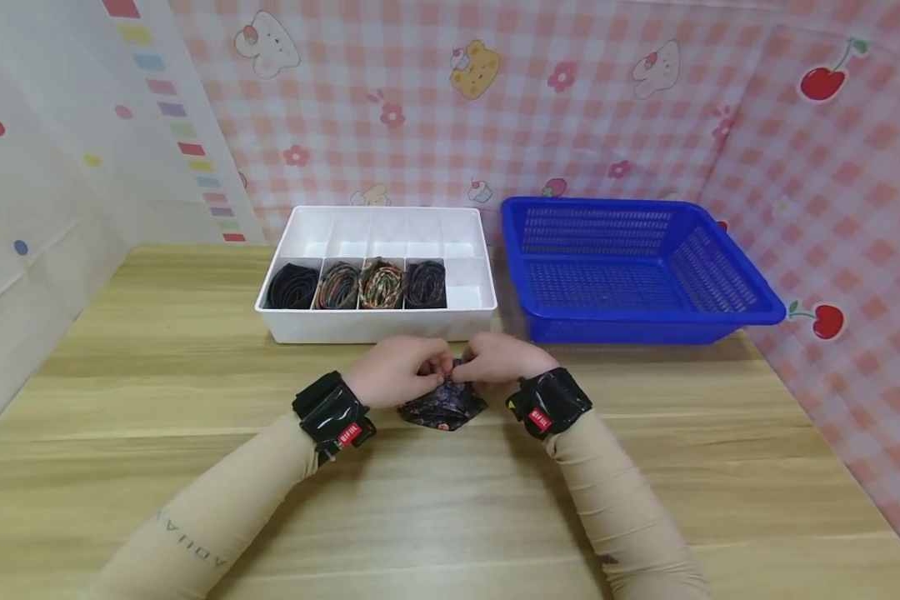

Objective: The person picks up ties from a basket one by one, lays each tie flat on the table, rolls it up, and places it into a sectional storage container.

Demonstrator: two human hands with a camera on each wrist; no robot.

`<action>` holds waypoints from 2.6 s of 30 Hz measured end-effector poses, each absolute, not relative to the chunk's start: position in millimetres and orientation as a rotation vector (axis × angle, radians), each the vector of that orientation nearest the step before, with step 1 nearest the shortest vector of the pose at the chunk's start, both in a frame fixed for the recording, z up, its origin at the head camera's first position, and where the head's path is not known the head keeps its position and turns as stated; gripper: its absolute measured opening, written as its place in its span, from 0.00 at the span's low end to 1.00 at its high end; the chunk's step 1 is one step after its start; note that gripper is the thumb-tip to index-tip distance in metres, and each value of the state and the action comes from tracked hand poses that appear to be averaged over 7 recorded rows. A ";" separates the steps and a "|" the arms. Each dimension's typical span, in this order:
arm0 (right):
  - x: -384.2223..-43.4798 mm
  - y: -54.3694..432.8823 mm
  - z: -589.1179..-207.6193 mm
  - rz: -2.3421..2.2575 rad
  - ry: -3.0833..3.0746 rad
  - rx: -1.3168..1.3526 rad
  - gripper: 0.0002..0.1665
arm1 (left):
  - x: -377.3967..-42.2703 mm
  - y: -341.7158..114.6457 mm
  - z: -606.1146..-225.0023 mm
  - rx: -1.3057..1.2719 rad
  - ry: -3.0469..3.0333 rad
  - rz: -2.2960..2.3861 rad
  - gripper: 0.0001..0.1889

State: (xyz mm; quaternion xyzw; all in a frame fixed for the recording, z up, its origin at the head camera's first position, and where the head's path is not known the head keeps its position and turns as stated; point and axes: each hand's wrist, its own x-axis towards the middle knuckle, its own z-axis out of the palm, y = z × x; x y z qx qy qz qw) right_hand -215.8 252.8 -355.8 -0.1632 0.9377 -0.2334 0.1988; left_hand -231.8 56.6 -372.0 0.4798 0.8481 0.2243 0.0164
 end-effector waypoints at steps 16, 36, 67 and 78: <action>-211.8 237.6 -369.2 -0.902 2.424 -0.293 0.19 | -222.6 31.6 -381.5 1.522 2.518 0.412 0.37; -206.1 235.5 -367.4 -0.802 2.483 -0.340 0.15 | -211.4 28.1 -379.9 1.472 2.517 0.395 0.35; -229.3 262.6 -374.7 -1.201 2.346 -0.302 0.22 | -218.9 37.7 -348.6 1.251 2.475 0.278 0.30; -235.4 260.4 -415.5 -2.441 1.197 -0.269 0.26 | -243.9 24.8 -338.4 1.389 2.442 0.383 0.30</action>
